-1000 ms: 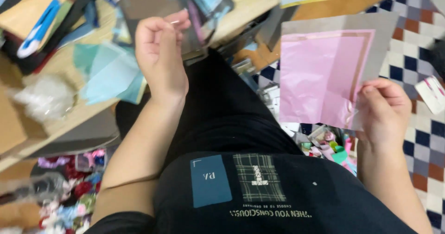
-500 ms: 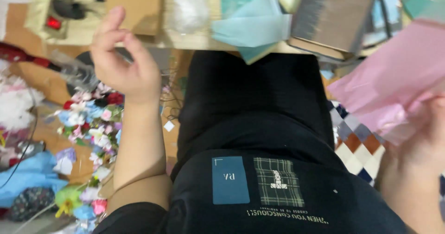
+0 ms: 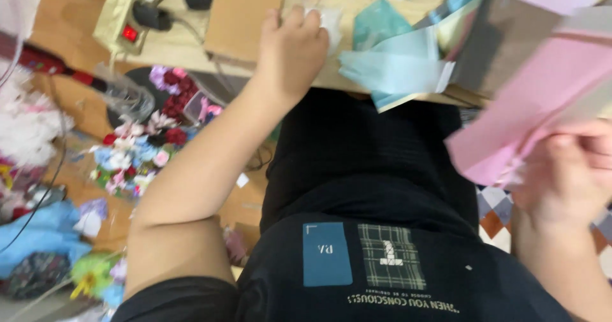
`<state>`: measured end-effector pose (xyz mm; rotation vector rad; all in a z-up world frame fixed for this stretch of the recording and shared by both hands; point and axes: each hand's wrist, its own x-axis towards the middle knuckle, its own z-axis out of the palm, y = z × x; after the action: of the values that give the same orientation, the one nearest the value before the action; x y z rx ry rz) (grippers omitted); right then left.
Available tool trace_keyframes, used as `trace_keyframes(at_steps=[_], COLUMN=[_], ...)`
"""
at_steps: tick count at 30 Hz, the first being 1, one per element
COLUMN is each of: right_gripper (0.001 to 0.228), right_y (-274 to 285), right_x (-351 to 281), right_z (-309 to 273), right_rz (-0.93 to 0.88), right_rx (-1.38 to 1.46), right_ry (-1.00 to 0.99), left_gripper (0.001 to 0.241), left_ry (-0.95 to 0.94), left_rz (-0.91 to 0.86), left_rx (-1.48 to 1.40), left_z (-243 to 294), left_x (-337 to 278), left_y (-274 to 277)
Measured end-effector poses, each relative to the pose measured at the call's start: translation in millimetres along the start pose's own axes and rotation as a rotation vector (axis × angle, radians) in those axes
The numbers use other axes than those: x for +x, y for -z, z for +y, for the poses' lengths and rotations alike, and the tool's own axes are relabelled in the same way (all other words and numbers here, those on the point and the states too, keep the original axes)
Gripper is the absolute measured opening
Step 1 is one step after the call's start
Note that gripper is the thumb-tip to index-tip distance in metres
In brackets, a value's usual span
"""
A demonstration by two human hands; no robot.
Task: The person folds a light green piece of paper and then a pink piece of paper on a cluttered table. They then pick up a light blue sheet and walk around the room while holding it.
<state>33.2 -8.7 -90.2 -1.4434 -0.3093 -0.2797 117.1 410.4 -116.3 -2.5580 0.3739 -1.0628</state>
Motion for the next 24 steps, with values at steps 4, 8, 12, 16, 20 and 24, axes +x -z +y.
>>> trace_keyframes(at_steps=[4,8,12,16,20,24], right_gripper=[0.015,0.008,0.011,0.009,0.033,0.042], right_y=[-13.3,-1.0,-8.9,-1.0,7.9,6.0], right_x=[15.5,14.7,14.7,2.3,-12.5,-20.5], right_z=[-15.9,-6.9,-11.9,-9.3,-11.1,-21.5], right_rz=[-0.139,-0.157,-0.228,-0.121,-0.004,0.050], right_rx=[0.090,0.382,0.442,0.431,0.230,-0.063], right_ry=[0.031,-0.126,-0.102,-0.234,-0.215,-0.040], left_gripper=[0.019,0.087,0.079,0.083,0.122,0.121], left_ry=[-0.007,0.018,0.106,0.282,0.288,0.078], left_rz=[-0.219,-0.686,-0.262,-0.279,-0.144,0.136], left_rx=[0.058,-0.239,-0.197,-1.462,-2.160,-1.969], left_z=[-7.0,-12.1,6.1,68.4,113.5,134.0], left_x=[10.3,27.5,26.3,14.3,-3.4,7.7], left_y=[4.2,45.0,88.4,126.9,159.2,172.9])
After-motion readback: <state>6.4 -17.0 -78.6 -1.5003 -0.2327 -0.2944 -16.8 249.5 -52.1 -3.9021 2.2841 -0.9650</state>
